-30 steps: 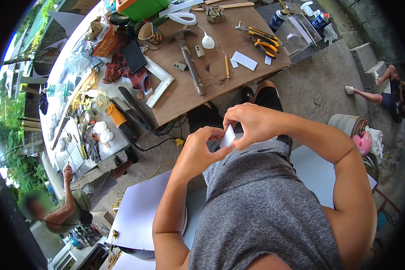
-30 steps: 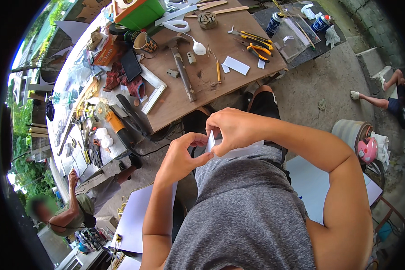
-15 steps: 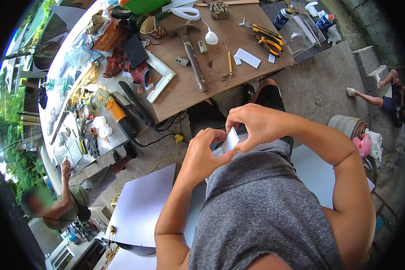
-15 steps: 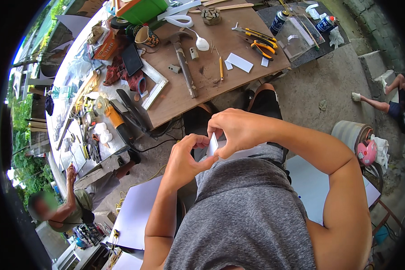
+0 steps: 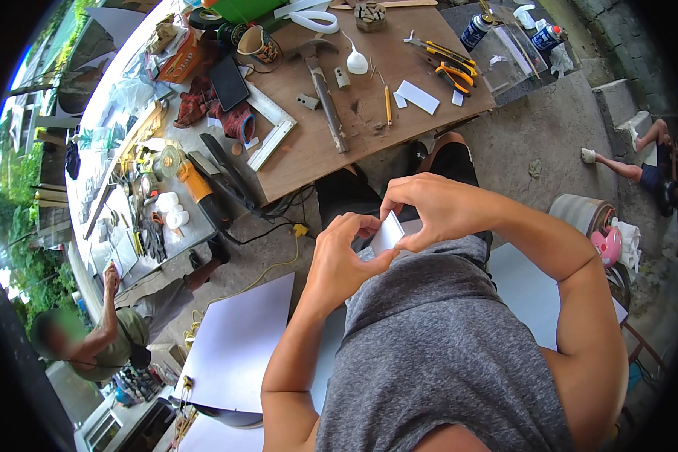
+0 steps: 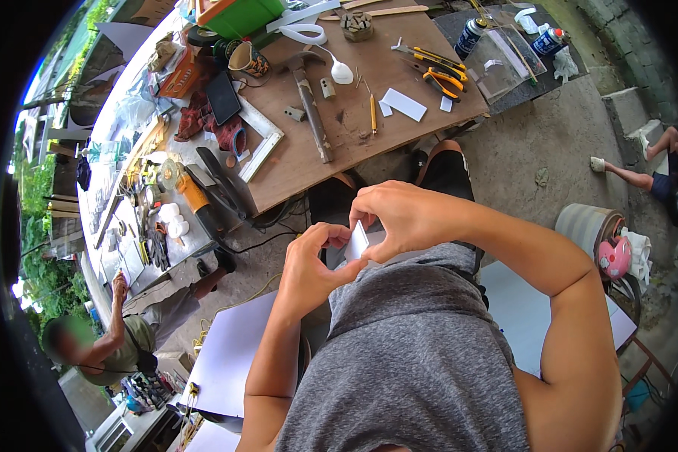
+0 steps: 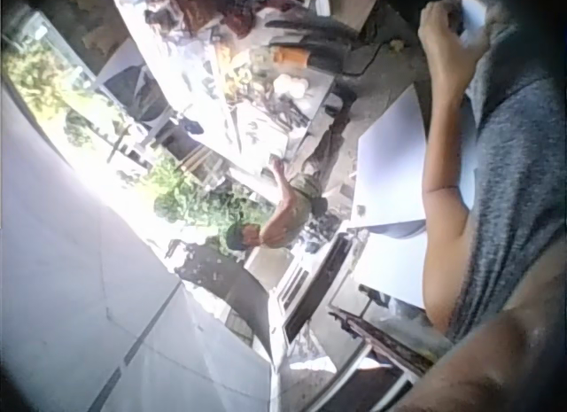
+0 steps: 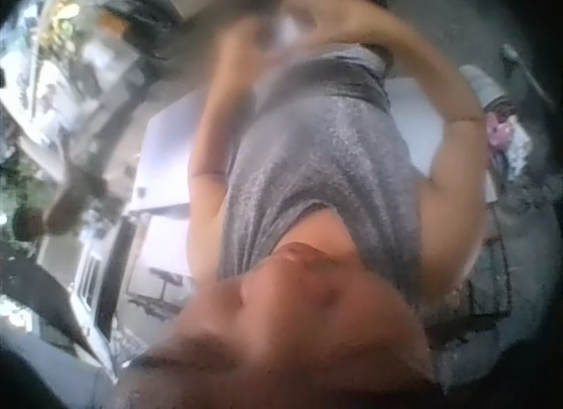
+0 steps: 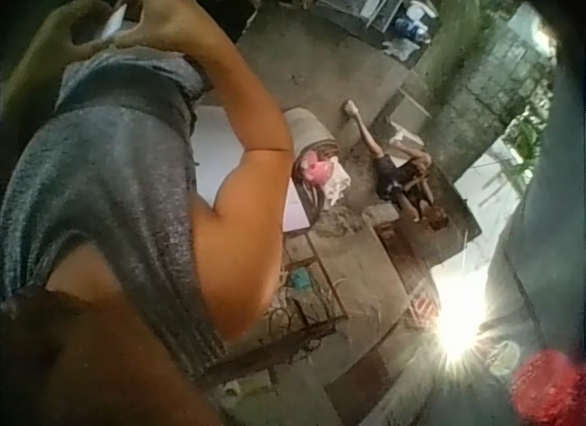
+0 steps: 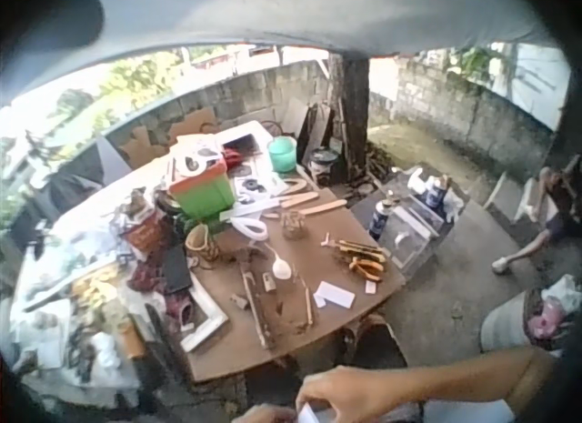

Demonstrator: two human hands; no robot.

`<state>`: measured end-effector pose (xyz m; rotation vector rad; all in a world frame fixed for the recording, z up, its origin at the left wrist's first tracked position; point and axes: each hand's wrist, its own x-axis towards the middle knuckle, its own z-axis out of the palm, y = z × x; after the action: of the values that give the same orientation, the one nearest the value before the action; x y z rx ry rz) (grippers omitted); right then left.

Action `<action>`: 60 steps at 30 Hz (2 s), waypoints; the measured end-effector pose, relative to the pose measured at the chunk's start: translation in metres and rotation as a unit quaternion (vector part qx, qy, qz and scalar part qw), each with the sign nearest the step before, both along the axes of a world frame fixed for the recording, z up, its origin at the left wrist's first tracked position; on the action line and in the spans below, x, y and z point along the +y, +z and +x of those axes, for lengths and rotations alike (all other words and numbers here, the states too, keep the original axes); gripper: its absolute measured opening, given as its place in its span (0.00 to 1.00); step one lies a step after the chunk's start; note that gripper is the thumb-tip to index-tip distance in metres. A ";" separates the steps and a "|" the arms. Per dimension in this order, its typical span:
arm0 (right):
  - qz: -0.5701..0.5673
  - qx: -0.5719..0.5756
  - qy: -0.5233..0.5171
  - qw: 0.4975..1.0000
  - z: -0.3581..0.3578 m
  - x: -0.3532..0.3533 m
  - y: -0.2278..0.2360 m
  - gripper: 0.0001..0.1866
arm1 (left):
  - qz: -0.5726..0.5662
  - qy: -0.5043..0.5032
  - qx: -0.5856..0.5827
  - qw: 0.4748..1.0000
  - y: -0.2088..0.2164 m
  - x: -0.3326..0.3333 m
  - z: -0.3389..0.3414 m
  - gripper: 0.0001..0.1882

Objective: Assembling and gluing foam pieces to create a 3D letter or structure.

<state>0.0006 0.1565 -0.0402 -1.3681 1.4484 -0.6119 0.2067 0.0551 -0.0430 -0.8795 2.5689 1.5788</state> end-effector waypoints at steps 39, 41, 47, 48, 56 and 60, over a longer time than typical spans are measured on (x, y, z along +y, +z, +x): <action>0.030 -0.386 -0.403 0.829 0.020 0.035 -0.057 0.41 | 0.356 0.293 0.101 0.882 -0.049 -0.008 -0.010 0.15; 0.021 -0.372 -0.394 0.840 0.015 0.032 -0.057 0.44 | 0.360 0.289 0.100 0.881 -0.047 -0.010 -0.011 0.15; -0.072 -0.370 -0.380 0.845 -0.028 0.023 -0.059 0.48 | 0.398 0.315 0.172 0.844 -0.047 -0.020 -0.011 0.16; -0.087 -0.358 -0.397 0.840 -0.041 0.019 -0.060 0.44 | 0.401 0.321 0.192 0.836 -0.050 -0.023 -0.009 0.15; -0.185 0.013 -0.427 0.885 -0.108 -0.061 -0.107 0.27 | 0.425 0.326 0.314 0.784 -0.058 -0.049 0.010 0.19; -0.204 0.211 -0.410 0.863 -0.115 -0.093 -0.128 0.28 | 0.395 0.338 0.347 0.780 -0.053 -0.055 0.011 0.21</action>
<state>-0.1145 0.0634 -0.1686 -1.1895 2.3965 -1.2755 0.2172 0.0005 -0.0965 -1.3122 1.4109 3.3230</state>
